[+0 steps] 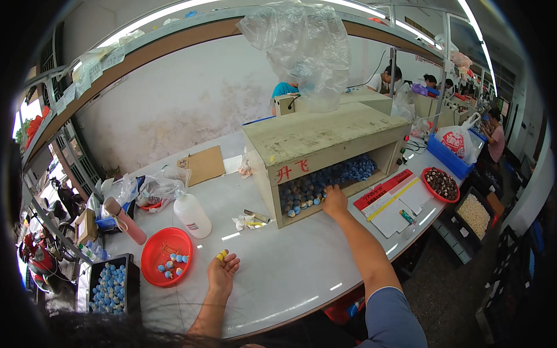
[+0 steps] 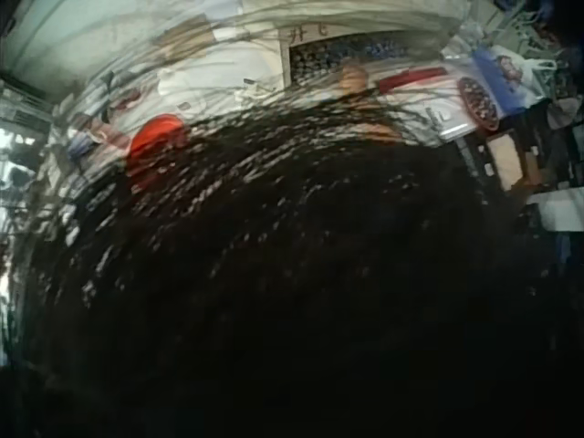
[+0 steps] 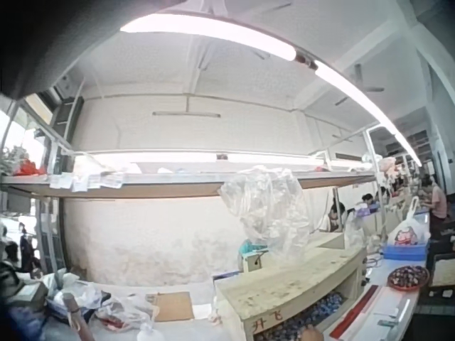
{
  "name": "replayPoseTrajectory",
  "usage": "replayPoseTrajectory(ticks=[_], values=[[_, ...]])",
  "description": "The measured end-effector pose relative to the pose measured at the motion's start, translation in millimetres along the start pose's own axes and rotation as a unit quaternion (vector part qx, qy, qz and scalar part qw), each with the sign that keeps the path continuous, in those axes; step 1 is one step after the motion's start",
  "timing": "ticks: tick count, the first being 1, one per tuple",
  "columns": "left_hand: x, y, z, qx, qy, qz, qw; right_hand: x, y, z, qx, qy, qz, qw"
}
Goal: The person assembles toy parts by gluing small blue spheres and yellow spheres together at a workbench, applying glue from a bottle.
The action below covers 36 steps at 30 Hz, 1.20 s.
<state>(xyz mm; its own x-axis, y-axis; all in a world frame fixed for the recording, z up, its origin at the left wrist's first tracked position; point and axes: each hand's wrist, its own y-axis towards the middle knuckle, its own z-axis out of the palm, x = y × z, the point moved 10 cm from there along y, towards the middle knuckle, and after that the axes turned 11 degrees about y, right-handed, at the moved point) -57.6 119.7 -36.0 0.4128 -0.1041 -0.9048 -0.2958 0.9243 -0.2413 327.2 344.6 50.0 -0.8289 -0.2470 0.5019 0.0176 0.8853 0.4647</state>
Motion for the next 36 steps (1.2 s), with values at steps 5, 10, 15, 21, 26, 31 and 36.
replayPoseTrajectory(ticks=[5, 10, 15, 21, 26, 31, 36], values=[[-8, -13, 10, 0.026, 0.066, 0.022, 0.997, -11, -4, -8, -0.068, 0.057, 0.053, 0.995], [-8, -30, 37, 0.104, 0.250, 0.146, 0.952, 74, -112, 58, 0.225, 0.720, 0.263, 0.602], [-11, -48, 72, 0.159, 0.307, 0.171, 0.923, 172, -205, 66, 0.341, 0.754, 0.296, 0.477], [6, -40, 81, 0.224, 0.229, 0.157, 0.934, 176, -228, 81, 0.360, 0.726, 0.287, 0.511], [-14, -36, 47, 0.119, 0.218, 0.132, 0.960, 139, -211, 33, 0.221, 0.598, 0.141, 0.758], [-9, -33, 45, 0.140, 0.176, 0.064, 0.972, 27, -204, -125, -0.201, 0.192, -0.121, 0.953], [9, -31, 60, 0.174, 0.168, 0.007, 0.970, -118, -225, -228, -0.391, -0.017, 0.069, 0.918]])
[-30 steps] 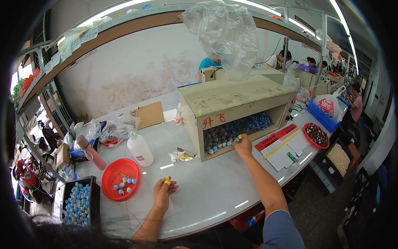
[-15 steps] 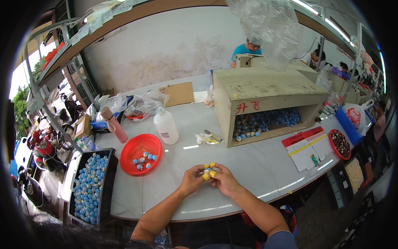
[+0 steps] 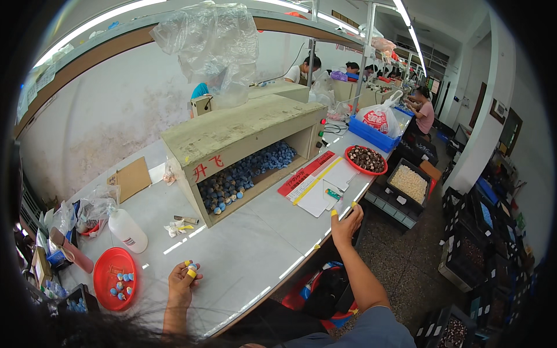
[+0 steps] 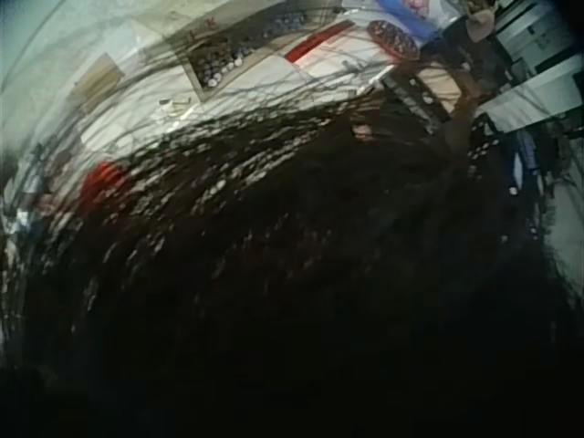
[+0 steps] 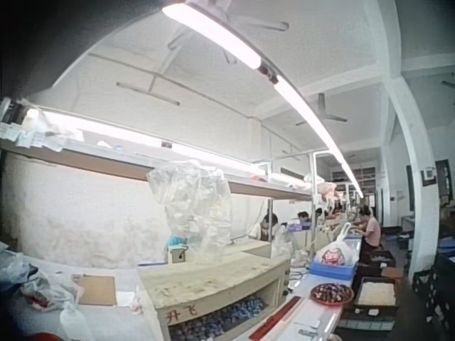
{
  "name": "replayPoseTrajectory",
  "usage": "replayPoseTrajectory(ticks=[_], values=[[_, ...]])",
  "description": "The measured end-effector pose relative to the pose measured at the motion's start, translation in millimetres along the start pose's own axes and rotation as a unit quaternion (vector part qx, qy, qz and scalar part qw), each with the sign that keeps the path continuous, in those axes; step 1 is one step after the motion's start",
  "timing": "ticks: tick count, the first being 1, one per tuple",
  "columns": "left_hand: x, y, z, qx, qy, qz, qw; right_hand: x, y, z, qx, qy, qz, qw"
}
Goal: The person assembles toy parts by gluing small blue spheres and yellow spheres together at a workbench, applying glue from a bottle.
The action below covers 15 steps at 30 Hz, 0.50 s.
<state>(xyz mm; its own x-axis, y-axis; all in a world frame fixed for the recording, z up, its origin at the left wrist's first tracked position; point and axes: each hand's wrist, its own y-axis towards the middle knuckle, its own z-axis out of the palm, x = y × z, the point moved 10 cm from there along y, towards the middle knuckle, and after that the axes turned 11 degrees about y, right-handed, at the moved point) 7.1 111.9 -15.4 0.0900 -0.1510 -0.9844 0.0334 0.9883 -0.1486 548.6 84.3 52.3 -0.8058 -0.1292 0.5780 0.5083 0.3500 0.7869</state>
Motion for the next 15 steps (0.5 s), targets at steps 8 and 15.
replayPoseTrajectory(ticks=[8, 15], values=[[15, -12, -5, 0.020, -0.062, -0.088, 0.994, -61, 0, 77, 0.146, -0.050, 0.061, 0.986], [13, -3, 14, 0.067, -0.025, -0.105, 0.992, 144, -74, 119, 0.392, 0.335, 0.127, 0.848]])
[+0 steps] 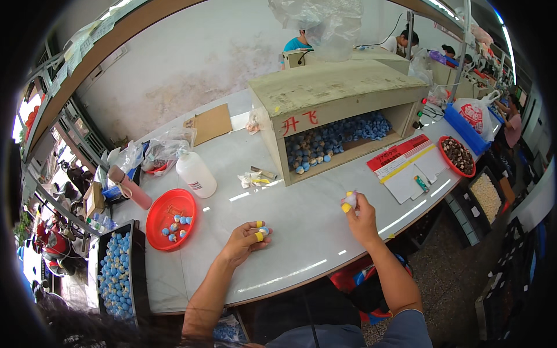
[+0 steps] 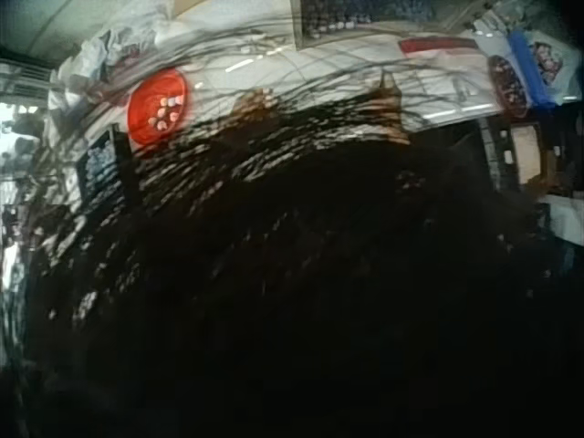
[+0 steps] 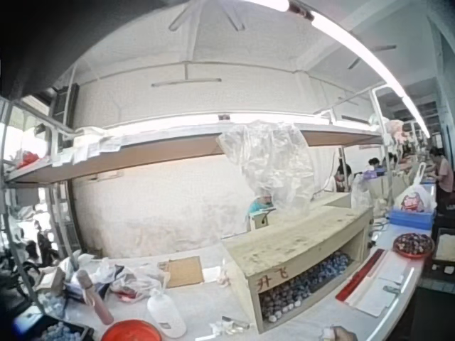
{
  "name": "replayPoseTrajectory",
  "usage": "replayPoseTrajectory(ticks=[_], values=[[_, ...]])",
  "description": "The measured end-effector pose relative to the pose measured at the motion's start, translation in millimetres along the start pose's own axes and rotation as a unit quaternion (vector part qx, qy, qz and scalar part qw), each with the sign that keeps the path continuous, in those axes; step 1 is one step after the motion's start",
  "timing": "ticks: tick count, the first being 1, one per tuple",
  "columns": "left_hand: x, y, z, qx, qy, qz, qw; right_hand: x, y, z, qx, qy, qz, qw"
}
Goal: The person assembles toy parts by gluing small blue spheres and yellow spheres together at a workbench, applying glue from a bottle.
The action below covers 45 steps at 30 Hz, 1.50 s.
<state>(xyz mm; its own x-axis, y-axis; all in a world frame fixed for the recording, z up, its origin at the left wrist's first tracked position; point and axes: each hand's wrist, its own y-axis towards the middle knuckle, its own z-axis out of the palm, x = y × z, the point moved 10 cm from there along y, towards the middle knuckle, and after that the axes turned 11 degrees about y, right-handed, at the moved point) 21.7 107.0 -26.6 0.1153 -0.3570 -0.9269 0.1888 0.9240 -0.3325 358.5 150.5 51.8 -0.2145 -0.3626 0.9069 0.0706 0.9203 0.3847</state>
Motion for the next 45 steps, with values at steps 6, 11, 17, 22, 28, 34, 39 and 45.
replayPoseTrajectory(ticks=[6, 11, 17, 22, 28, 34, 39, 45], values=[[11, -13, 7, 0.077, 0.048, -0.044, 0.995, 43, -52, 153, 0.287, -0.032, -0.054, 0.956], [14, -9, 15, 0.117, 0.072, -0.037, 0.990, 59, -62, 156, 0.251, 0.076, -0.075, 0.962], [12, -12, 20, 0.146, 0.122, 0.000, 0.982, 63, -75, 155, 0.213, 0.113, -0.164, 0.957], [14, -15, 25, 0.183, 0.121, -0.014, 0.976, 68, -82, 153, 0.202, 0.113, -0.228, 0.946], [14, -19, 26, 0.186, 0.154, -0.022, 0.970, 67, -86, 158, 0.224, 0.106, -0.238, 0.939], [14, -19, 27, 0.180, 0.172, -0.024, 0.968, 70, -83, 160, 0.201, 0.122, -0.232, 0.944], [10, -18, 26, 0.162, 0.157, -0.015, 0.974, 73, -84, 161, 0.200, 0.100, -0.242, 0.944], [18, -12, 19, 0.141, 0.102, -0.035, 0.984, 78, -89, 161, 0.194, 0.049, -0.279, 0.939]])
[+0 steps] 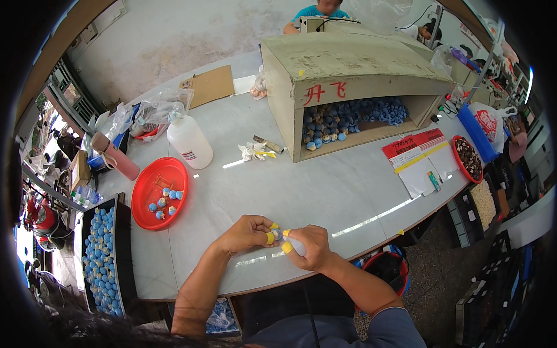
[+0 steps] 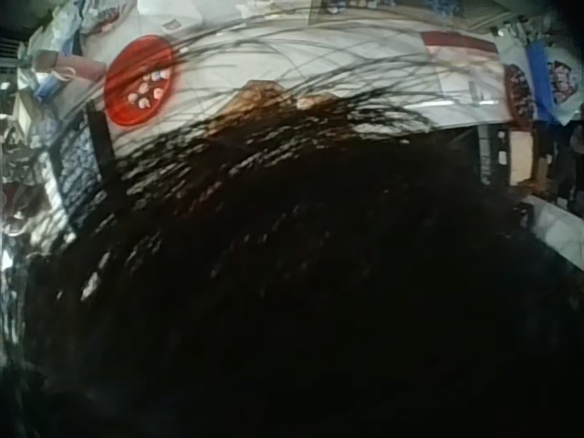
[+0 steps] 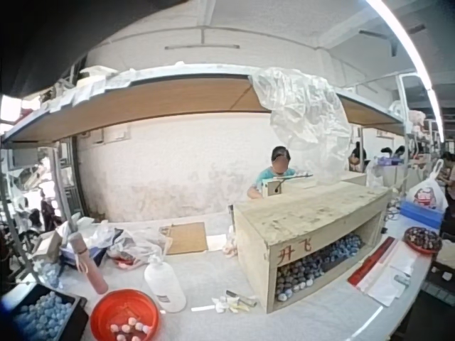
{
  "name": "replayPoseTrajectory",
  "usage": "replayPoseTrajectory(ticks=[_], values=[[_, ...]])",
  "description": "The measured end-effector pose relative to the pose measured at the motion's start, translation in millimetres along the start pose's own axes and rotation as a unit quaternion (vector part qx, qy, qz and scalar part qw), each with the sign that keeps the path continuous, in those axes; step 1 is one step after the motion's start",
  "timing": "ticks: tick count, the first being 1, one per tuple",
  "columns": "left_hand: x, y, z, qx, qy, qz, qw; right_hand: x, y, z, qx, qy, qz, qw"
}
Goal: The person assembles toy parts by gluing small blue spheres and yellow spheres together at a workbench, applying glue from a bottle.
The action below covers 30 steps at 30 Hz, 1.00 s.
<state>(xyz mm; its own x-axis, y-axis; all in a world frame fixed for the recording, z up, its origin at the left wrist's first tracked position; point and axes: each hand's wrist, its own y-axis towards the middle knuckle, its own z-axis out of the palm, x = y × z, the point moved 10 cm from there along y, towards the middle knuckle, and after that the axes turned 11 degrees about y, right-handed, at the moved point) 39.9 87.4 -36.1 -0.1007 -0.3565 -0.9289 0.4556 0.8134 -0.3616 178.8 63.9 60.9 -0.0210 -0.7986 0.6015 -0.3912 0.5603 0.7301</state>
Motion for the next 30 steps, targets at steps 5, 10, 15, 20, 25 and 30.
replayPoseTrajectory(ticks=[5, 10, 15, 20, 25, 30], values=[[5, 2, -3, -0.004, -0.013, -0.012, 1.000, 9, 1, 2, 0.000, -0.027, -0.033, 0.999], [2, 1, -2, -0.008, -0.010, -0.010, 1.000, 12, 1, 4, 0.015, -0.039, -0.044, 0.998], [-1, 0, -4, -0.025, -0.005, -0.013, 1.000, 12, -2, 7, 0.020, -0.033, -0.050, 0.998], [1, 0, -3, -0.025, 0.002, -0.014, 1.000, 13, -2, 2, 0.008, -0.029, -0.050, 0.998], [-2, -2, -2, -0.026, 0.023, -0.018, 0.999, 13, 3, 1, 0.002, -0.031, -0.044, 0.999], [-3, -2, -1, -0.021, 0.018, -0.018, 0.999, 10, 3, 2, 0.007, -0.031, -0.032, 0.999]])
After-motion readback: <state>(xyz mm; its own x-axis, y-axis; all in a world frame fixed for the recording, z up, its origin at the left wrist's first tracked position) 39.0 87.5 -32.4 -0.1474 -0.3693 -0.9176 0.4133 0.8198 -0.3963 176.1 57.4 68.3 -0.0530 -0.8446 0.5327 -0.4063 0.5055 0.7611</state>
